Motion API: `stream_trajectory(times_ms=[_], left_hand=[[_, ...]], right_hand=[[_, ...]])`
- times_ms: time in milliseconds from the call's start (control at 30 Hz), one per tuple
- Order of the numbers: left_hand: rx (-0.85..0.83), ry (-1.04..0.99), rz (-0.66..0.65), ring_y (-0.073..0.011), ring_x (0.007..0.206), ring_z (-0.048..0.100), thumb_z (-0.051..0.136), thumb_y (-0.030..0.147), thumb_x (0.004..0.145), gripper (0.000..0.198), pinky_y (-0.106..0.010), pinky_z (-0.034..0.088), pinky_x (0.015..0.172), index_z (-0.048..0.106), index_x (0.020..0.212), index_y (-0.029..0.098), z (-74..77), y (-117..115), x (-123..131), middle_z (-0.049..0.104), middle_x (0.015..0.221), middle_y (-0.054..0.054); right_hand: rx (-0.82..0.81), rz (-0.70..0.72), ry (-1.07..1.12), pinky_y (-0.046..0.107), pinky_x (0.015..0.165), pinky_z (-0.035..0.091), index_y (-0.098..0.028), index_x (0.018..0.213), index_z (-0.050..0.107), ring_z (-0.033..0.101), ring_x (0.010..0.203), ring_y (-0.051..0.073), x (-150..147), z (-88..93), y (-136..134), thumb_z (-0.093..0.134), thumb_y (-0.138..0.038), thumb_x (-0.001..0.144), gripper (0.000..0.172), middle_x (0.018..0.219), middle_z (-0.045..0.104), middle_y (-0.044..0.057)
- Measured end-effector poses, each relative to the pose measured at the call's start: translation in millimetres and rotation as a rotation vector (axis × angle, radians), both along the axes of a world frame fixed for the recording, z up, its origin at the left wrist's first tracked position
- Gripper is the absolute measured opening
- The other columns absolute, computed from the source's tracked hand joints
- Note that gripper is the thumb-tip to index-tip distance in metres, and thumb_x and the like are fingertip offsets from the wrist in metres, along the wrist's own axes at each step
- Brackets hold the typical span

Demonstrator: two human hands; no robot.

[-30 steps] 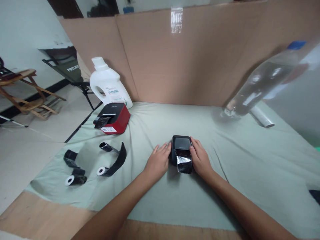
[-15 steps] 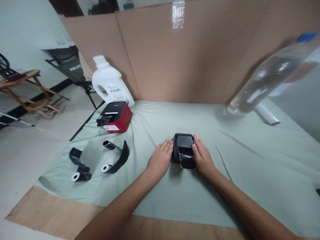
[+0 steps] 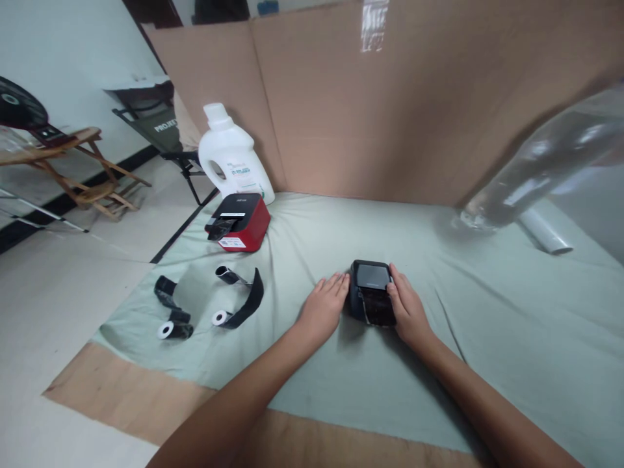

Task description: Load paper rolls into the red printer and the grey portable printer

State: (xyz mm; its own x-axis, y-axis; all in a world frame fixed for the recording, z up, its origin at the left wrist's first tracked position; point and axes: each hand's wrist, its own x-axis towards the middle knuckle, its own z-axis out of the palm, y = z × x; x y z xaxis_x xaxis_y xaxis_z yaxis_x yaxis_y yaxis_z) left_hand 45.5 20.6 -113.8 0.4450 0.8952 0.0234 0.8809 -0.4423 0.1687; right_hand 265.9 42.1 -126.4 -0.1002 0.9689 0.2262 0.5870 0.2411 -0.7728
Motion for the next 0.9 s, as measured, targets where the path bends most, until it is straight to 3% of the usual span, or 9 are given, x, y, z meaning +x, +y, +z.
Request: stream_trajectory(times_ms=[267, 900], left_hand=[[0.003, -0.051, 0.002, -0.0227, 0.152, 0.035, 0.033, -0.001, 0.088, 0.069, -0.046, 0.034, 0.123, 0.032, 0.157, 0.007, -2.3, 0.9, -2.6, 0.041, 0.161, -0.014], [0.026, -0.159, 0.018, -0.0217, 0.152, 0.036, 0.040, 0.006, 0.088, 0.072, -0.047, 0.032, 0.124, 0.029, 0.159, 0.013, -7.4, -1.5, -6.6, 0.042, 0.161, -0.013]], right_hand=[[-0.035, 0.007, 0.083, 0.050, 0.121, 0.036, -0.017, 0.156, 0.038, 0.044, 0.146, 0.027, 3.7, -3.6, -1.1, 0.035, -0.046, 0.103, 0.061, 0.157, 0.047, 0.014], [-0.029, 0.054, 0.113, 0.051, 0.120, 0.037, -0.016, 0.154, 0.042, 0.047, 0.144, 0.029, 6.4, -1.7, 0.9, 0.038, -0.038, 0.099, 0.060, 0.156, 0.049, 0.015]])
